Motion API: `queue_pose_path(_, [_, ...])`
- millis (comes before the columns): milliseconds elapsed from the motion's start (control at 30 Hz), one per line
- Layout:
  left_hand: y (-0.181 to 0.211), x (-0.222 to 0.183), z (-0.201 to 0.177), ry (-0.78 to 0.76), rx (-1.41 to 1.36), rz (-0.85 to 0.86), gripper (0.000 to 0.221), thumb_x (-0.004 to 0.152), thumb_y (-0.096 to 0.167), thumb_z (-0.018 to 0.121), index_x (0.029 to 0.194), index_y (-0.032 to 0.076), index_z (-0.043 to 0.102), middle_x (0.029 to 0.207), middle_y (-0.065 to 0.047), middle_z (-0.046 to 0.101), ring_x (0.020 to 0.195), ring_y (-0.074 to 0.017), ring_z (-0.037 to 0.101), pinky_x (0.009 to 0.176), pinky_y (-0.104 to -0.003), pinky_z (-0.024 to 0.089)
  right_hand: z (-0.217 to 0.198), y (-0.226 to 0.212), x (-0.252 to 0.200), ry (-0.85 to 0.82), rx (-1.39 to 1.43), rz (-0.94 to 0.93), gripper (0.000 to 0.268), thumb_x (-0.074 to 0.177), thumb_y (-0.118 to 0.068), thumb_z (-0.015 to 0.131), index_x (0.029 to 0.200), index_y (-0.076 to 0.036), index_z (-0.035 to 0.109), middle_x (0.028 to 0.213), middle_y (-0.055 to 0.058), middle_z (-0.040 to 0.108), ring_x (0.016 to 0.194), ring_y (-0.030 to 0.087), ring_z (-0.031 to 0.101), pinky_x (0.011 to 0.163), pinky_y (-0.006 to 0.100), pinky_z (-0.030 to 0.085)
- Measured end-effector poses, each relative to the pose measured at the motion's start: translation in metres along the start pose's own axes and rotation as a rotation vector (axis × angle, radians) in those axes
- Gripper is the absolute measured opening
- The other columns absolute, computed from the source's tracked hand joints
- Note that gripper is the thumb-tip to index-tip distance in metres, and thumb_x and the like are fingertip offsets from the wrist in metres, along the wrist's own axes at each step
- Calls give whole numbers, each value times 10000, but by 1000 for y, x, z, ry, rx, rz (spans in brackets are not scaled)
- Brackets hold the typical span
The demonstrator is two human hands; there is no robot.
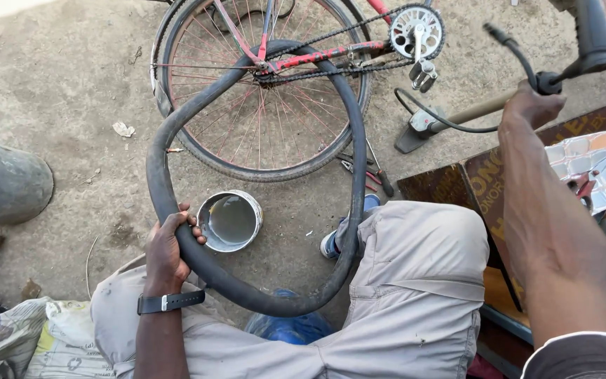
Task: Repairing a bicycle inner tube by inflating it and checking for leaks in a bucket of water
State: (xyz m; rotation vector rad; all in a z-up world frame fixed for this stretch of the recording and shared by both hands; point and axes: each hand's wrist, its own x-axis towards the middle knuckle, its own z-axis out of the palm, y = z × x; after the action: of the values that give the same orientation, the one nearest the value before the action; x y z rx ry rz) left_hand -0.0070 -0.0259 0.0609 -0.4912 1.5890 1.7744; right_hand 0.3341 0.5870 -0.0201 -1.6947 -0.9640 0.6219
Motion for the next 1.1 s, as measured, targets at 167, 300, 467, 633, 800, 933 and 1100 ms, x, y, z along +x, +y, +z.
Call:
queue_pose_path(167, [1,2,8,0,-4,6,245,873,90,610,1112,37,598,736,-69,559,551,-163,523,481,-275,441,11,6,21,105,-41,-50,463,626,-87,972,988,-70,683,966,94,858,868,189,888,821,279,757])
queue_pose_path(300, [5,-6,9,21,6,7,259,865,86,617,1117,32,593,727,-71,559,559,-163,527,483,-274,439,10,25,32,53,-157,-64,521,656,-166,1010,1041,-111,663,1017,63,851,929,189,872,888,297,718])
queue_pose_path(467, [4,-7,10,22,8,5,256,859,81,613,1111,35,595,731,-81,565,559,-166,533,483,-277,455,1,31,38,86,-428,-174,605,703,-341,1043,1092,-113,640,1138,63,704,1068,282,722,916,468,569])
queue_pose_path(633, [0,-5,5,30,22,-10,278,860,83,623,1132,30,600,733,-80,564,564,-167,534,483,-277,448,14,65,60,22,-255,-13,1050,798,-215,989,1524,-35,252,1381,119,705,1263,238,735,1156,366,523])
queue_pose_path(800, [-2,-5,5,35,26,-10,229,867,92,621,1091,49,606,739,-74,563,560,-170,532,482,-282,446,-8,30,19,13,-123,-106,707,738,2,869,1241,-216,422,1148,57,786,982,163,836,864,271,732])
queue_pose_path(933, [0,-4,6,-1,26,3,225,876,96,605,1095,48,590,737,-70,558,565,-167,530,488,-284,458,-8,29,18,-32,-78,-103,841,681,104,887,1277,-213,386,1218,108,726,1038,178,807,893,261,732])
queue_pose_path(1100, [3,-8,6,21,20,-2,215,873,96,623,1081,45,601,749,-74,577,556,-165,530,488,-282,458,-17,23,2,-142,-160,-143,1020,675,165,819,1438,-210,255,1450,192,480,1175,223,737,916,293,709])
